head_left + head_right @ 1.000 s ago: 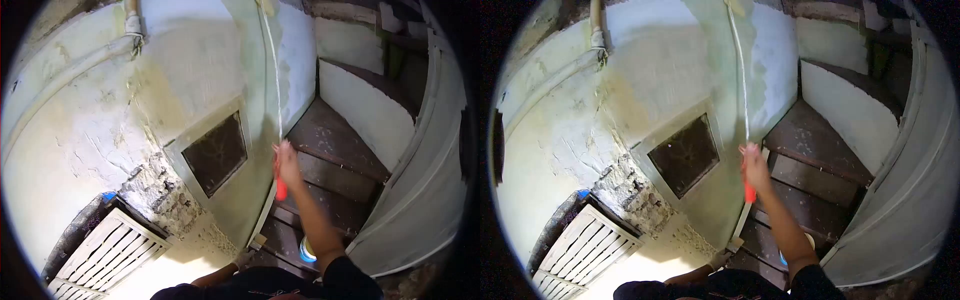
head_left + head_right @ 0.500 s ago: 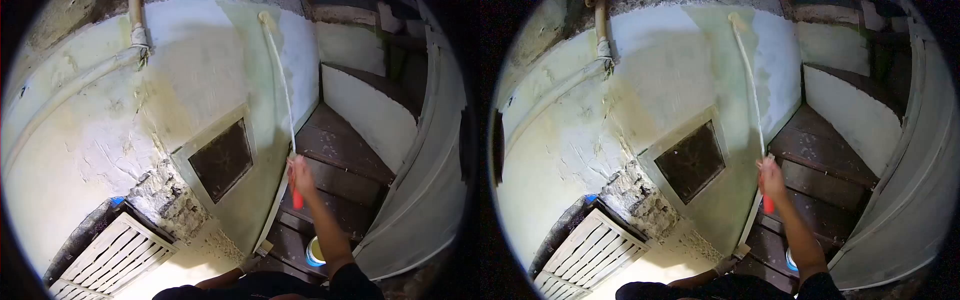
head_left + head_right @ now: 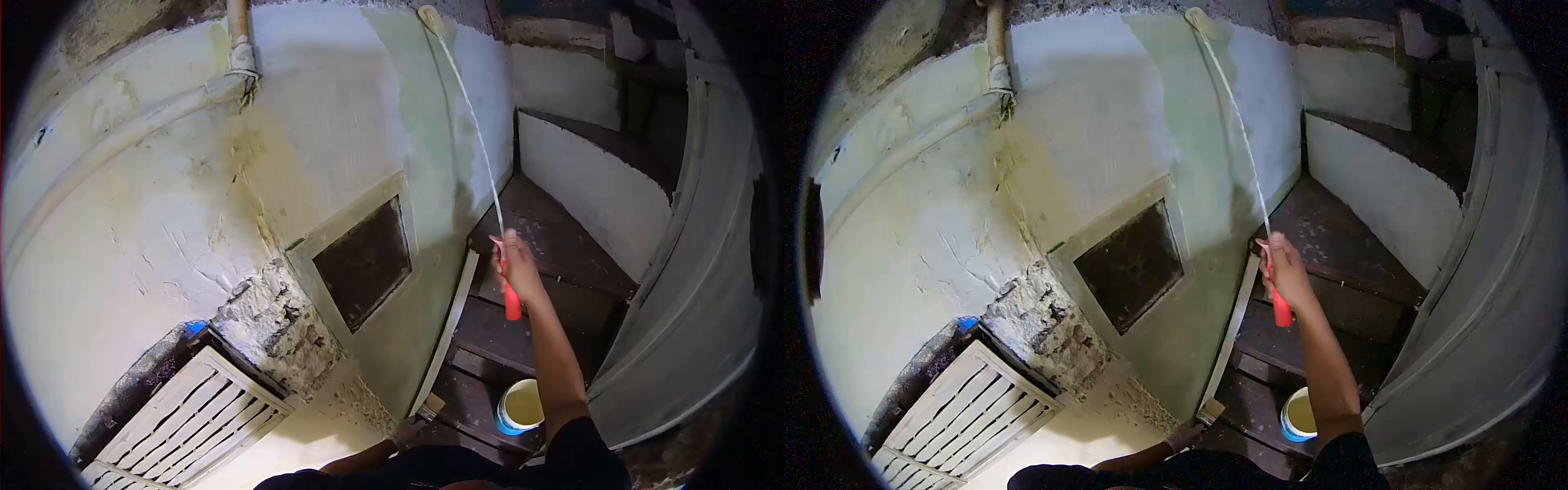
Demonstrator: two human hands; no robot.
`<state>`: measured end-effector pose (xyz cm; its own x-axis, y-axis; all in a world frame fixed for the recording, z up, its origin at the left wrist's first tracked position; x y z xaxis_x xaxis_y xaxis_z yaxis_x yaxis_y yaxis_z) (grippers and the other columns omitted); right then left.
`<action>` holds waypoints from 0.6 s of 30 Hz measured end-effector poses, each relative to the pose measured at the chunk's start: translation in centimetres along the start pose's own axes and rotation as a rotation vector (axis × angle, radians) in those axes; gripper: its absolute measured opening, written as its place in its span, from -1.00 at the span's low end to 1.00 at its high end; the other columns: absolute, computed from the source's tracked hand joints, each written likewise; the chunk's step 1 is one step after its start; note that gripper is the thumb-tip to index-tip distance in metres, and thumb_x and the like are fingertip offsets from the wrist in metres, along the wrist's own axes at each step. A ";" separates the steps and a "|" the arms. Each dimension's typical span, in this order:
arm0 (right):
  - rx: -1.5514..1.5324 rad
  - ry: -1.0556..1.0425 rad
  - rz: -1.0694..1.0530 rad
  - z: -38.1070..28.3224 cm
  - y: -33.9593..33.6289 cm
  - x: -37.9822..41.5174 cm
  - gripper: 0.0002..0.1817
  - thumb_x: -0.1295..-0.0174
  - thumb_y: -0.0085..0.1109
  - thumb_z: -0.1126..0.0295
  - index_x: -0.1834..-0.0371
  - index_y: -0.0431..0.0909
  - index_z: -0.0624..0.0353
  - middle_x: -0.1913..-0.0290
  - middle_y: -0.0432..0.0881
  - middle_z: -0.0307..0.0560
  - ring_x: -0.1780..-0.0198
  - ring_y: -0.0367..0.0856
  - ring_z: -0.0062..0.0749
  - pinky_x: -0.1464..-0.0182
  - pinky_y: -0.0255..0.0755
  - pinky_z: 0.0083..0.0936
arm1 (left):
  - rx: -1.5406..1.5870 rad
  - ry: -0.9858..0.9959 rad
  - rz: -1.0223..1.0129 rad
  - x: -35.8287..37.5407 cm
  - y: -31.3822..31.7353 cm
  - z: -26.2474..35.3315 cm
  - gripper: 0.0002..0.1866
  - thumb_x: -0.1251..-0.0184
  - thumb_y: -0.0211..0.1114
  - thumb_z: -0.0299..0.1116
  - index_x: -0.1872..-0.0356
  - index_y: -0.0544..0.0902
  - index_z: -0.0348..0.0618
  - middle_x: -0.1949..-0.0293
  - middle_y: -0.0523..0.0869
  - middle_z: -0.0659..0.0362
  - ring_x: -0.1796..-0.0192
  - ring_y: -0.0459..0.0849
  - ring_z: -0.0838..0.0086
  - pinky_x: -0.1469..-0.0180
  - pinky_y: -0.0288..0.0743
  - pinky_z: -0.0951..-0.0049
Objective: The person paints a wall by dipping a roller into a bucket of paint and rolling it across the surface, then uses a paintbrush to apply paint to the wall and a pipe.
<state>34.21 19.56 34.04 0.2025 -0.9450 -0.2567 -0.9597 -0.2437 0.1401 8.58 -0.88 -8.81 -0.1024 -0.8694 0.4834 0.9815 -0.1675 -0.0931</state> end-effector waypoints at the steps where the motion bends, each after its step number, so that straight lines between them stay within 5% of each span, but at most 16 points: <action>1: 0.002 -0.006 -0.002 0.4 -0.2 0.6 -0.38 -0.43 -0.30 -0.12 -0.10 0.40 0.26 0.61 0.29 -0.31 0.74 0.25 -0.65 0.73 0.21 -0.63 | -0.011 -0.023 0.004 -0.3 -0.2 -0.1 -0.69 -0.35 0.09 -0.07 0.25 0.56 -0.12 0.60 0.54 0.26 0.63 0.44 0.59 0.57 0.34 0.52; 4: 0.007 -0.052 0.031 3.1 0.2 3.8 -0.41 -0.44 -0.28 -0.08 -0.05 0.42 0.29 0.62 0.30 -0.29 0.76 0.24 -0.65 0.73 0.20 -0.64 | 0.073 -0.020 -0.036 -0.6 -0.7 -0.5 -0.72 -0.44 0.02 -0.16 0.06 0.49 -0.12 0.62 0.55 0.25 0.65 0.51 0.57 0.62 0.37 0.54; 8: 0.174 -0.057 0.033 2.4 2.3 4.9 -0.46 -0.47 -0.27 0.02 0.00 0.45 0.36 0.62 0.29 -0.29 0.76 0.24 -0.64 0.72 0.19 -0.62 | -0.043 0.025 0.014 -1.3 -1.2 -2.5 -0.73 -0.44 0.02 -0.15 0.09 0.49 -0.12 0.62 0.55 0.24 0.64 0.50 0.57 0.60 0.37 0.55; 12: 0.227 -0.178 0.044 -2.8 3.4 0.8 -0.45 -0.44 -0.27 -0.09 0.06 0.45 0.24 0.61 0.30 -0.28 0.76 0.25 -0.65 0.76 0.18 -0.63 | 0.067 -0.035 0.006 0.2 -0.2 -0.1 -0.75 -0.44 0.03 -0.16 0.12 0.49 -0.10 0.62 0.51 0.26 0.64 0.46 0.58 0.59 0.36 0.53; 14: 0.240 -0.208 0.001 -5.2 4.0 0.1 -0.45 -0.43 -0.27 -0.09 0.08 0.44 0.25 0.61 0.30 -0.29 0.76 0.25 -0.66 0.75 0.18 -0.63 | -0.003 -0.061 0.028 0.2 -0.1 -0.3 -0.72 -0.32 0.10 -0.12 0.24 0.57 -0.13 0.47 0.58 0.22 0.42 0.51 0.58 0.38 0.39 0.47; 18: 0.171 -0.119 0.055 0.7 4.7 3.2 -0.48 -0.46 -0.30 -0.03 0.06 0.46 0.24 0.64 0.29 -0.31 0.76 0.24 -0.66 0.74 0.18 -0.64 | 0.013 -0.056 0.006 2.6 0.5 3.0 -0.73 -0.32 0.13 -0.16 0.24 0.56 -0.16 0.45 0.57 0.22 0.41 0.51 0.60 0.42 0.36 0.52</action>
Point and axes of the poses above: each hand's wrist, its own x-axis away from the middle knuckle, its own y-axis out of the palm, z = x × y, the point moved 1 cm from there along -x, towards the middle knuckle
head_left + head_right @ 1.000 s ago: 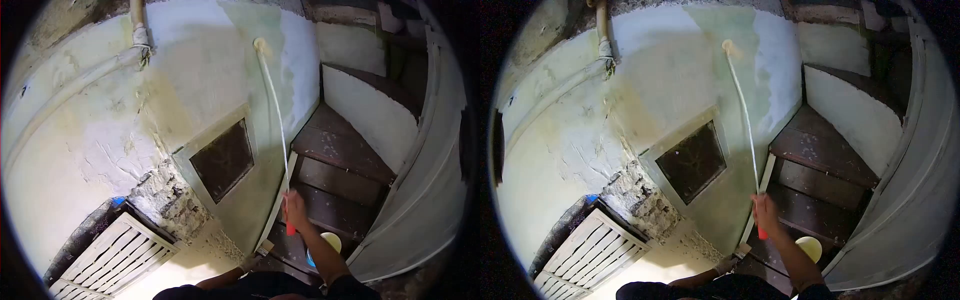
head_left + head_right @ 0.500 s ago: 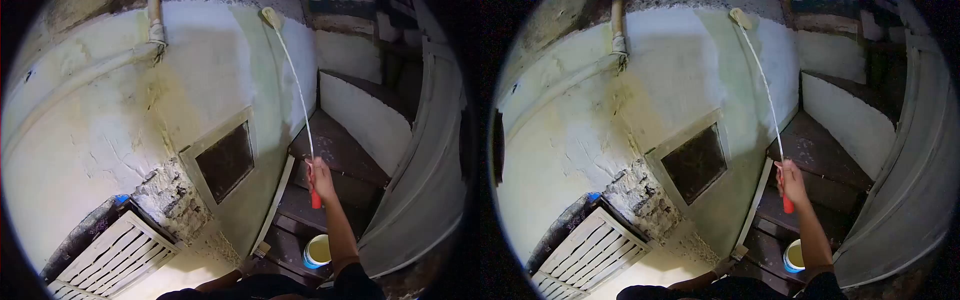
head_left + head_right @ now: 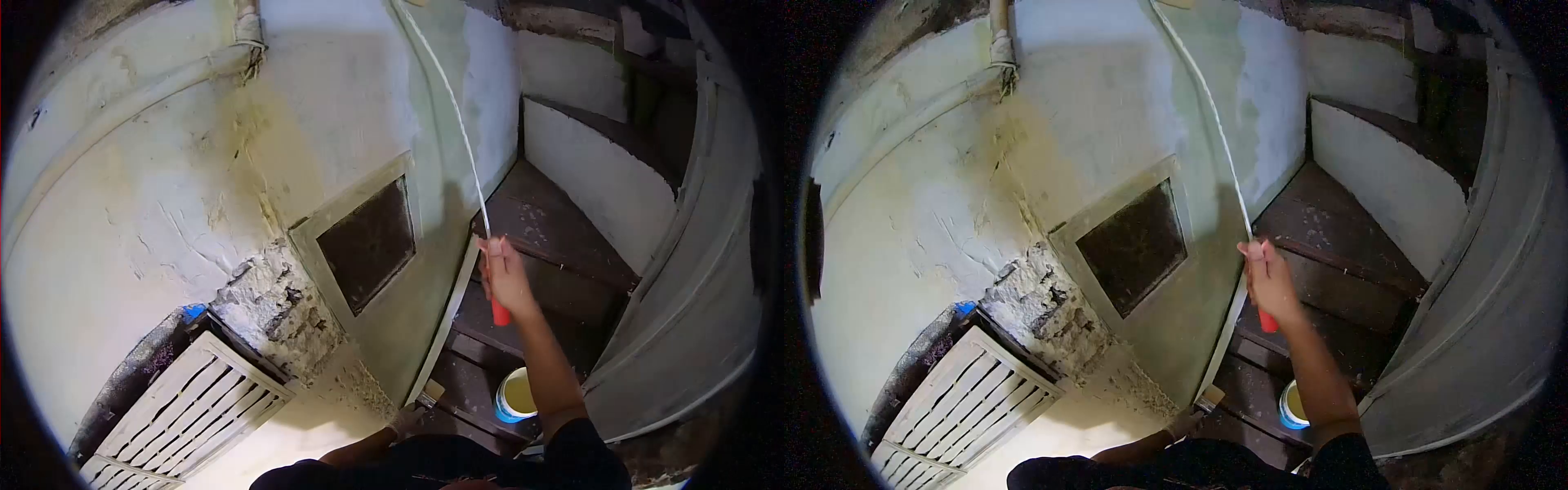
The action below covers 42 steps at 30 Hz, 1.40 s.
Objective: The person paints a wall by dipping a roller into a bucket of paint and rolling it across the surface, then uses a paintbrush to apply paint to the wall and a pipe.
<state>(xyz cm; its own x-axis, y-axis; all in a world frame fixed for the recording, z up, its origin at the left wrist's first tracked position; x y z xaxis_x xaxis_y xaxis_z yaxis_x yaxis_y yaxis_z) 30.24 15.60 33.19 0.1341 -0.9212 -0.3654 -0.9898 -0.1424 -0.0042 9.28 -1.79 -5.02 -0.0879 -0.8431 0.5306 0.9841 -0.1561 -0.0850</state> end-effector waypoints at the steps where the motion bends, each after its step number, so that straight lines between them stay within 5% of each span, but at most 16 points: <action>1: 0.004 0.006 -0.009 2.4 0.6 2.3 -0.48 -0.46 -0.30 -0.03 0.06 0.46 0.24 0.64 0.29 -0.31 0.76 0.24 -0.66 0.74 0.18 -0.64 | 0.011 -0.004 0.001 0.5 0.0 0.2 -0.73 -0.32 0.13 -0.16 0.24 0.56 -0.16 0.45 0.57 0.22 0.41 0.51 0.60 0.42 0.36 0.52; 4: -0.001 0.099 0.021 8.5 2.1 8.4 -0.70 -0.40 -0.09 0.16 0.31 0.45 0.18 0.64 0.30 -0.39 0.70 0.25 -0.72 0.68 0.15 -0.65 | 0.107 -0.026 -0.002 0.5 -0.4 -0.2 -0.76 -0.41 0.03 -0.20 0.11 0.49 -0.13 0.50 0.57 0.23 0.48 0.57 0.56 0.49 0.43 0.51; 7: -0.076 0.087 0.016 8.2 3.2 7.4 -0.70 -0.40 -0.09 0.16 0.30 0.46 0.17 0.64 0.32 -0.38 0.70 0.26 -0.71 0.67 0.15 -0.65 | -0.038 0.021 0.031 -3.6 -1.8 -5.3 -0.70 -0.40 0.07 -0.15 0.05 0.49 -0.15 0.51 0.57 0.25 0.48 0.55 0.59 0.48 0.42 0.50; 11: -0.080 0.065 0.029 0.5 2.1 0.8 -0.50 -0.46 -0.24 0.02 0.04 0.49 0.27 0.64 0.30 -0.33 0.72 0.26 -0.67 0.70 0.18 -0.64 | -0.056 0.069 0.065 0.1 -0.1 -0.4 -0.69 -0.37 0.10 -0.13 0.09 0.51 -0.16 0.52 0.55 0.25 0.50 0.52 0.59 0.47 0.41 0.51; 13: -0.069 -0.010 -0.001 -1.1 1.6 -1.1 -0.47 -0.44 -0.32 -0.11 0.34 0.37 0.16 0.67 0.31 -0.27 0.78 0.28 -0.61 0.76 0.22 -0.62 | 0.059 0.103 0.036 1.6 0.8 1.4 -0.69 -0.36 0.10 -0.12 0.16 0.52 -0.17 0.53 0.54 0.26 0.54 0.49 0.59 0.52 0.39 0.51; 15: -0.050 -0.001 0.009 0.1 1.2 0.1 -0.47 -0.44 -0.33 -0.10 0.34 0.37 0.17 0.66 0.31 -0.27 0.78 0.28 -0.61 0.75 0.23 -0.62 | 0.025 0.057 0.018 1.7 0.6 1.9 -0.71 -0.36 0.11 -0.17 0.11 0.55 -0.18 0.51 0.55 0.27 0.50 0.49 0.61 0.45 0.38 0.54; 20: -0.113 0.182 -0.033 6.9 -0.5 9.7 -0.54 -0.45 -0.25 0.00 0.20 0.42 0.23 0.65 0.31 -0.28 0.75 0.28 -0.65 0.73 0.19 -0.66 | -0.007 0.012 0.038 0.4 0.3 0.8 -0.72 -0.36 0.12 -0.22 0.07 0.57 -0.20 0.51 0.55 0.31 0.48 0.48 0.64 0.40 0.39 0.56; 26: -0.156 0.271 0.106 12.8 -4.0 22.2 -0.62 -0.43 -0.12 0.09 0.17 0.42 0.24 0.61 0.34 -0.30 0.71 0.27 -0.70 0.68 0.17 -0.69 | -0.134 0.367 0.082 -4.3 -0.5 -2.3 -0.80 -0.35 0.11 -0.27 0.19 0.51 -0.18 0.57 0.51 0.29 0.53 0.51 0.58 0.50 0.37 0.52; 35: -0.048 0.401 0.423 12.7 -4.7 31.4 -0.73 -0.34 0.08 0.30 0.05 0.41 0.26 0.58 0.39 -0.35 0.66 0.30 -0.74 0.62 0.19 -0.69 | 0.019 0.328 -0.096 -3.8 2.7 8.0 -0.81 -0.31 0.14 -0.45 0.08 0.55 -0.17 0.51 0.47 0.37 0.51 0.40 0.71 0.48 0.32 0.66; 42: 0.187 0.288 0.692 12.6 -5.6 32.5 -0.79 -0.30 0.15 0.34 0.18 0.48 0.28 0.56 0.41 -0.40 0.55 0.26 -0.76 0.52 0.15 -0.70 | 0.188 0.420 -0.164 -1.3 6.2 17.6 -0.54 -0.33 0.15 -0.47 -0.23 0.27 -0.16 0.33 0.62 0.20 0.48 0.51 0.66 0.47 0.43 0.65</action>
Point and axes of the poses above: each hand's wrist, its own x-axis away from the middle knuckle, its own y-axis out of the palm, z = x × y, the point moved 1 cm from there along -x, towards the middle knuckle
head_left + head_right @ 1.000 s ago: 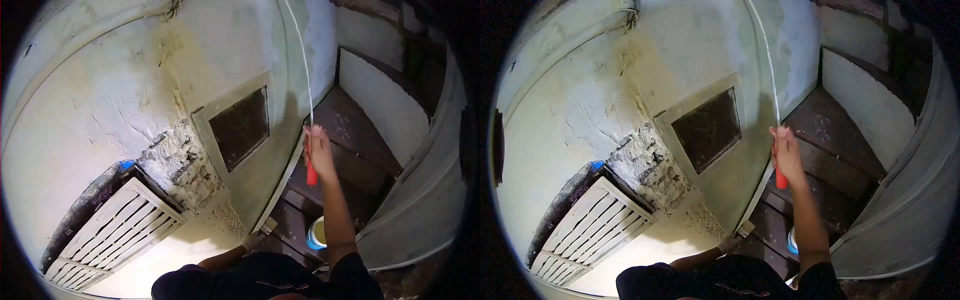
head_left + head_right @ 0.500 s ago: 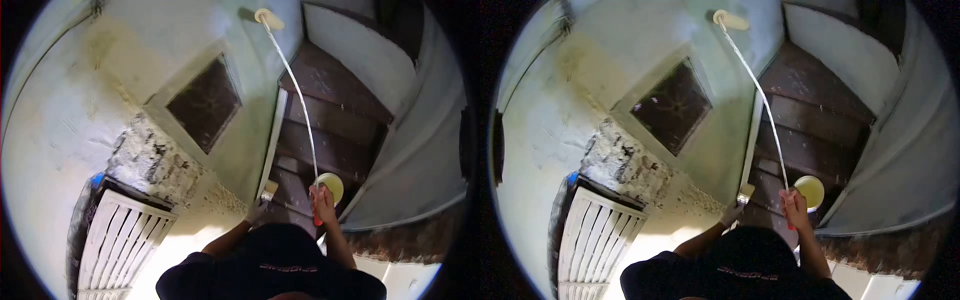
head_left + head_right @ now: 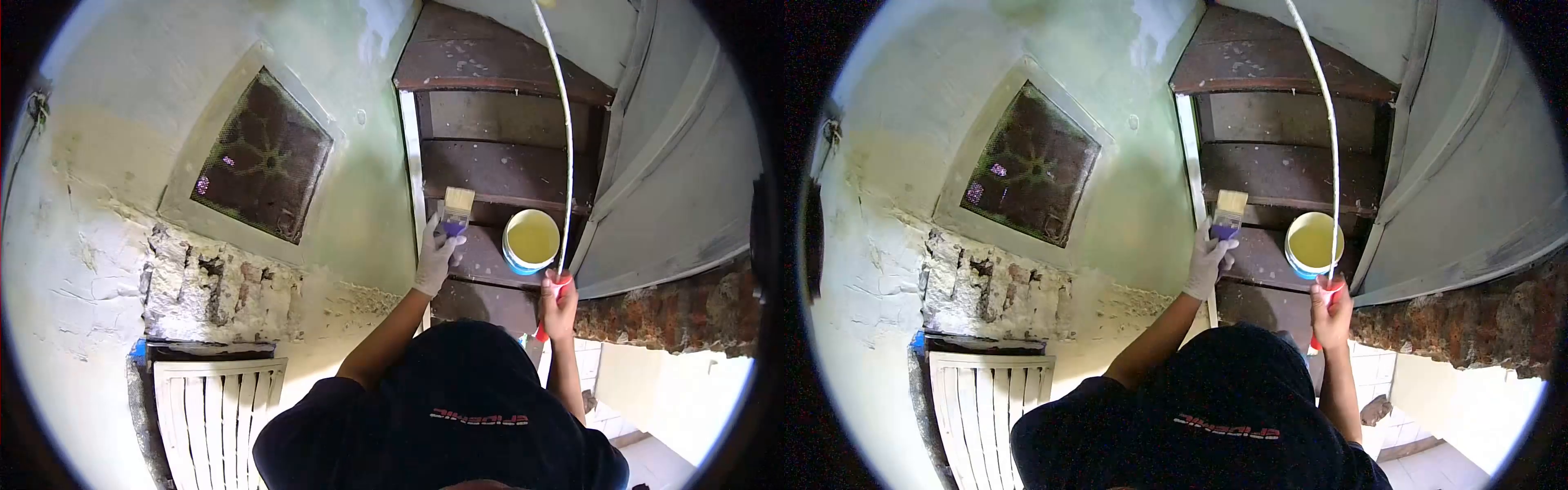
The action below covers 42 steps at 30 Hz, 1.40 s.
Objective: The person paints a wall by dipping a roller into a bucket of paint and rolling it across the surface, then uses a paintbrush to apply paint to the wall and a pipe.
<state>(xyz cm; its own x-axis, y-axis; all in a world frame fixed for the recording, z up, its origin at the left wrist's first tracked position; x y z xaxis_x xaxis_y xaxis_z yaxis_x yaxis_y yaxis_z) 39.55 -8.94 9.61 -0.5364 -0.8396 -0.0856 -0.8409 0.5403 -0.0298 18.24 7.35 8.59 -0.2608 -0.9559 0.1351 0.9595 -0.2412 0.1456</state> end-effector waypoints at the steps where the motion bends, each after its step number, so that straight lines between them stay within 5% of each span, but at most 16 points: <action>1: -0.008 0.049 -0.012 -0.3 -0.3 0.0 -0.79 -0.31 0.15 0.33 0.18 0.48 0.28 0.55 0.42 -0.40 0.54 0.27 -0.76 0.51 0.16 -0.71 | 0.083 0.030 -0.018 0.2 0.7 1.4 -0.46 -0.34 0.15 -0.46 -0.30 0.18 -0.12 0.30 0.62 0.17 0.47 0.53 0.65 0.48 0.44 0.65; 2: -0.015 0.096 -0.025 -0.9 -0.6 0.1 -0.79 -0.31 0.14 0.33 0.18 0.48 0.28 0.54 0.42 -0.40 0.53 0.27 -0.76 0.50 0.16 -0.71 | 0.166 0.061 -0.036 0.2 1.1 2.0 -0.39 -0.36 0.15 -0.45 -0.37 0.08 -0.07 0.27 0.62 0.14 0.46 0.54 0.63 0.48 0.45 0.65; 7: -0.061 0.043 0.016 -0.2 -0.1 0.5 -0.80 -0.32 0.12 0.36 0.17 0.48 0.29 0.49 0.43 -0.40 0.48 0.28 -0.75 0.46 0.21 -0.71 | 0.371 -0.096 -0.273 -1.7 1.5 1.2 -0.71 -0.44 0.07 -0.33 -0.06 0.54 -0.25 0.21 0.62 0.16 0.29 0.60 0.49 0.24 0.55 0.44; 13: -0.113 0.087 -0.010 0.1 0.6 1.1 -0.81 -0.34 0.10 0.34 0.12 0.44 0.23 0.55 0.36 -0.44 0.61 0.22 -0.81 0.58 0.11 -0.77 | 0.372 -0.083 -0.444 -2.6 1.7 3.0 -0.56 -0.40 -0.08 -0.18 -0.08 0.54 -0.30 0.12 0.66 0.02 0.08 0.66 0.28 -0.07 0.52 0.30; 17: -0.134 0.075 -0.002 0.2 0.2 1.8 -0.82 -0.34 0.10 0.35 0.12 0.45 0.22 0.52 0.37 -0.46 0.58 0.22 -0.82 0.56 0.07 -0.77 | 0.300 -0.061 -0.558 -2.6 2.1 4.0 -0.68 -0.44 -0.07 -0.51 -0.12 0.51 -0.33 0.01 0.64 0.03 -0.08 0.62 0.30 -0.20 0.45 0.30; 22: -0.134 0.107 -0.034 0.0 -0.2 3.3 -0.81 -0.40 -0.02 0.34 0.02 0.37 0.19 0.62 0.30 -0.43 0.68 0.18 -0.82 0.65 0.05 -0.79 | -0.403 0.465 -0.527 -5.4 2.9 1.8 -0.73 -0.23 0.18 -0.61 0.04 0.62 -0.23 0.11 0.72 0.12 0.08 0.68 0.49 -0.03 0.52 0.49; 27: -0.058 0.181 0.035 0.9 -0.5 5.5 -0.77 -0.39 0.01 0.33 0.03 0.39 0.25 0.61 0.33 -0.42 0.68 0.21 -0.82 0.66 0.08 -0.79 | -0.758 0.537 -0.237 -5.6 3.3 -1.5 -0.80 -0.16 0.32 -0.11 0.28 0.71 0.08 0.37 0.66 0.12 0.30 0.65 0.18 0.25 0.51 0.26; 30: -0.033 0.197 0.045 1.3 -0.6 6.4 -0.82 -0.32 0.09 0.40 0.10 0.45 0.25 0.63 0.33 -0.45 0.65 0.22 -0.82 0.61 0.07 -0.76 | -0.396 0.291 -0.156 -7.6 2.3 -8.1 -0.70 -0.18 0.30 -0.08 0.35 0.67 -0.13 0.39 0.62 0.04 0.33 0.61 0.17 0.30 0.47 0.25; 32: 0.010 0.243 0.104 1.7 -0.6 7.2 -0.84 -0.30 0.13 0.39 0.21 0.48 0.27 0.60 0.39 -0.41 0.60 0.25 -0.80 0.55 0.14 -0.73 | -0.530 0.301 0.041 -6.4 1.7 -6.5 -0.67 -0.25 0.28 -0.08 0.36 0.62 -0.20 0.42 0.60 0.06 0.39 0.59 0.30 0.34 0.44 0.31; 34: 0.042 0.241 0.074 1.2 -0.7 7.5 -0.83 -0.29 0.14 0.38 0.23 0.49 0.28 0.54 0.44 -0.38 0.53 0.33 -0.74 0.47 0.23 -0.70 | -0.200 -0.101 -0.018 -6.8 0.0 -8.8 -0.79 -0.34 0.22 -0.17 0.28 0.62 -0.08 0.37 0.63 0.28 0.34 0.59 0.46 0.25 0.51 0.28; 36: 0.094 0.255 0.069 1.5 -1.0 7.3 -0.81 -0.28 0.16 0.36 0.20 0.51 0.29 0.49 0.48 -0.34 0.45 0.38 -0.68 0.37 0.31 -0.66 | -0.108 -0.379 0.106 -5.9 0.3 -7.1 -0.86 -0.29 0.28 -0.26 0.21 0.59 0.00 0.32 0.66 0.26 0.24 0.62 0.42 0.16 0.51 0.25; 39: 0.085 0.232 0.090 1.5 -1.6 6.6 -0.77 -0.25 0.20 0.33 0.18 0.52 0.29 0.46 0.51 -0.29 0.38 0.40 -0.66 0.30 0.33 -0.62 | 0.322 -0.508 0.041 -6.4 -1.1 -11.2 -0.77 -0.13 0.40 -0.48 0.25 0.56 0.07 0.30 0.67 0.27 0.18 0.65 0.44 0.06 0.56 0.27; 42: 0.060 0.248 0.081 1.1 -3.2 5.9 -0.75 -0.25 0.21 0.32 0.16 0.52 0.31 0.44 0.52 -0.28 0.36 0.41 -0.67 0.28 0.34 -0.63 | 0.548 -0.714 0.008 -7.7 -1.1 -14.5 -0.85 -0.15 0.41 -0.39 0.27 0.62 0.02 0.26 0.66 0.28 0.20 0.63 0.51 0.10 0.59 0.44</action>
Point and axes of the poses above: each hand's wrist, its own x-axis away from the middle knuckle, its own y-axis out of the palm, z = x × y, the point moved 1 cm from there along -x, towards the middle knuckle
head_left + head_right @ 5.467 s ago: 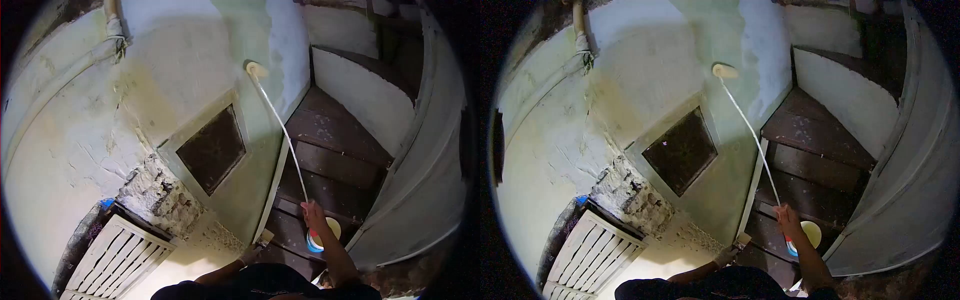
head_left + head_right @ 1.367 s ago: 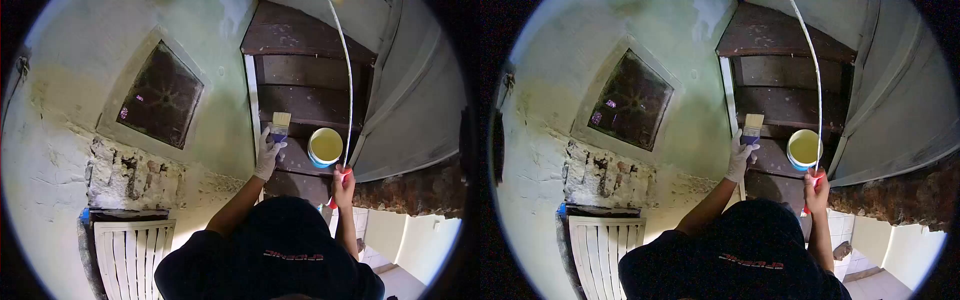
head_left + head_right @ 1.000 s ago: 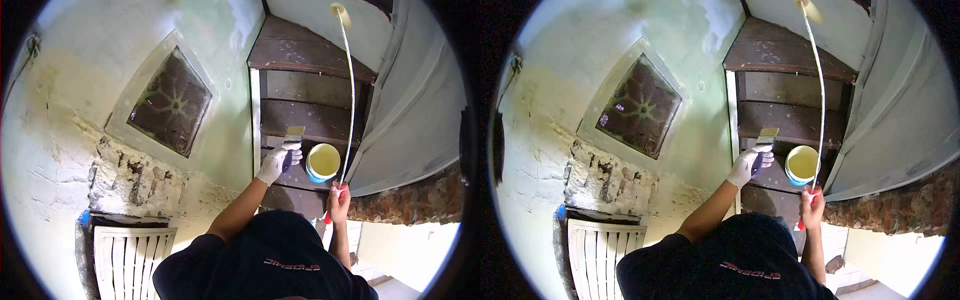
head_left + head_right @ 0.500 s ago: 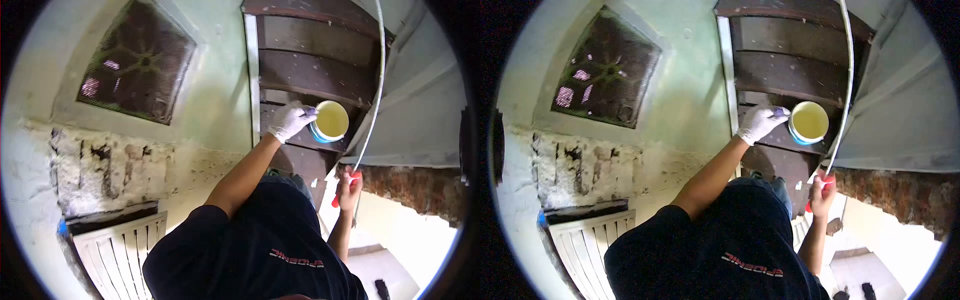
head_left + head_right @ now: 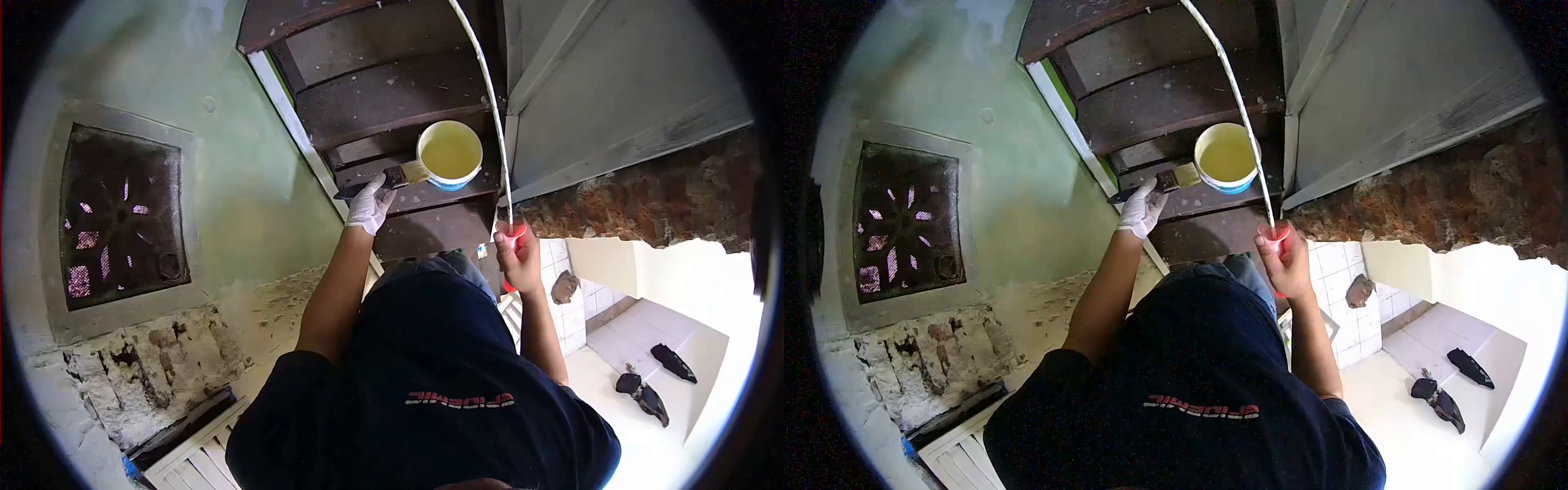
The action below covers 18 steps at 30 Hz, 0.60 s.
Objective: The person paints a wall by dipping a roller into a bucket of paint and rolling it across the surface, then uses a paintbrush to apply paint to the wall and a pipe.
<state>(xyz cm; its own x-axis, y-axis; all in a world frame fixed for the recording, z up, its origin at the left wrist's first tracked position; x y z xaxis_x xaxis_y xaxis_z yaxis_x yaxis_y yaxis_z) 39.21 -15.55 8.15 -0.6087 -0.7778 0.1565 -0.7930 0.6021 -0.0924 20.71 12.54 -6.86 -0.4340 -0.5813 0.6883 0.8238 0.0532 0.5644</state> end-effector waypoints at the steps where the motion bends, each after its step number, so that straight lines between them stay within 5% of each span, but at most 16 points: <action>1: 0.026 0.012 0.002 -0.4 -0.6 -0.1 -0.74 -0.25 0.21 0.32 0.16 0.52 0.31 0.44 0.52 -0.28 0.36 0.41 -0.67 0.27 0.34 -0.63 | 0.006 -0.006 -0.002 -0.7 0.1 -0.5 -0.85 -0.15 0.41 -0.39 0.27 0.62 0.02 0.26 0.66 0.28 0.20 0.63 0.51 0.10 0.59 0.44; 3: 0.050 -0.044 0.022 -1.5 -1.2 -0.4 -0.73 -0.26 0.21 0.31 0.17 0.51 0.32 0.44 0.50 -0.30 0.37 0.39 -0.68 0.29 0.33 -0.64 | -0.055 -0.095 -0.080 -1.5 1.6 -1.4 -0.80 -0.22 0.36 -0.25 0.15 0.65 0.04 0.26 0.64 0.28 0.23 0.61 0.51 0.11 0.59 0.46; 4: 0.097 -0.071 0.018 -1.8 -1.9 -0.5 -0.74 -0.25 0.22 0.32 0.18 0.51 0.32 0.43 0.50 -0.29 0.37 0.38 -0.68 0.30 0.32 -0.64 | -0.127 -0.053 -0.101 1.2 5.5 -1.2 -0.76 -0.22 0.36 -0.15 0.17 0.65 0.00 0.41 0.55 0.31 0.47 0.47 0.60 0.21 0.60 0.47; 8: 0.094 -0.034 0.035 -1.7 -3.5 -0.1 -0.80 -0.24 0.19 0.37 0.22 0.51 0.30 0.52 0.47 -0.31 0.44 0.37 -0.68 0.37 0.31 -0.62 | -0.287 -0.003 0.002 -3.0 9.7 -3.4 -0.73 -0.19 0.38 -0.15 0.16 0.66 -0.02 0.31 0.61 0.29 0.38 0.58 0.54 0.38 0.58 0.51; 10: 0.209 -0.041 0.049 -2.2 -3.8 0.3 -0.82 -0.25 0.19 0.37 0.25 0.51 0.29 0.57 0.45 -0.34 0.49 0.35 -0.70 0.42 0.28 -0.63 | -0.764 0.439 -0.228 -7.9 9.5 -4.5 -0.74 -0.18 0.34 -0.18 0.15 0.67 -0.03 0.34 0.69 0.20 0.39 0.65 0.44 0.42 0.56 0.45; 12: 0.128 0.092 0.031 -3.3 -3.7 0.9 -0.80 -0.26 0.19 0.35 0.27 0.50 0.29 0.58 0.44 -0.34 0.51 0.32 -0.72 0.45 0.25 -0.66 | -1.677 0.952 -0.230 -10.1 11.2 -3.7 -0.64 -0.14 0.25 -0.03 0.15 0.67 -0.04 0.36 0.71 0.01 0.30 0.71 0.23 0.30 0.56 0.24; 18: 0.143 0.096 0.109 -2.1 -3.3 2.6 -0.76 -0.26 0.18 0.32 0.24 0.48 0.32 0.54 0.44 -0.33 0.46 0.30 -0.72 0.41 0.23 -0.69 | -1.837 0.677 -0.126 -13.0 14.1 -5.8 -0.63 -0.11 0.25 0.05 0.24 0.64 0.00 0.30 0.71 -0.04 0.21 0.69 0.05 0.13 0.53 0.13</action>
<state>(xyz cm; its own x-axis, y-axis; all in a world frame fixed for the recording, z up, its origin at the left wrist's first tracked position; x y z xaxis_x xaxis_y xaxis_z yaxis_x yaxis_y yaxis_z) 40.32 -19.20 10.95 -0.6915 -0.6847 0.2303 -0.7220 0.6447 -0.2513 40.10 16.10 -10.47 -0.6904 -0.7011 0.1782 0.3164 -0.5142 -0.7972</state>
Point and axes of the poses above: each hand's wrist, its own x-axis away from the middle knuckle, its own y-axis out of the palm, z = x × y, the point moved 1 cm from there along -x, towards the middle knuckle
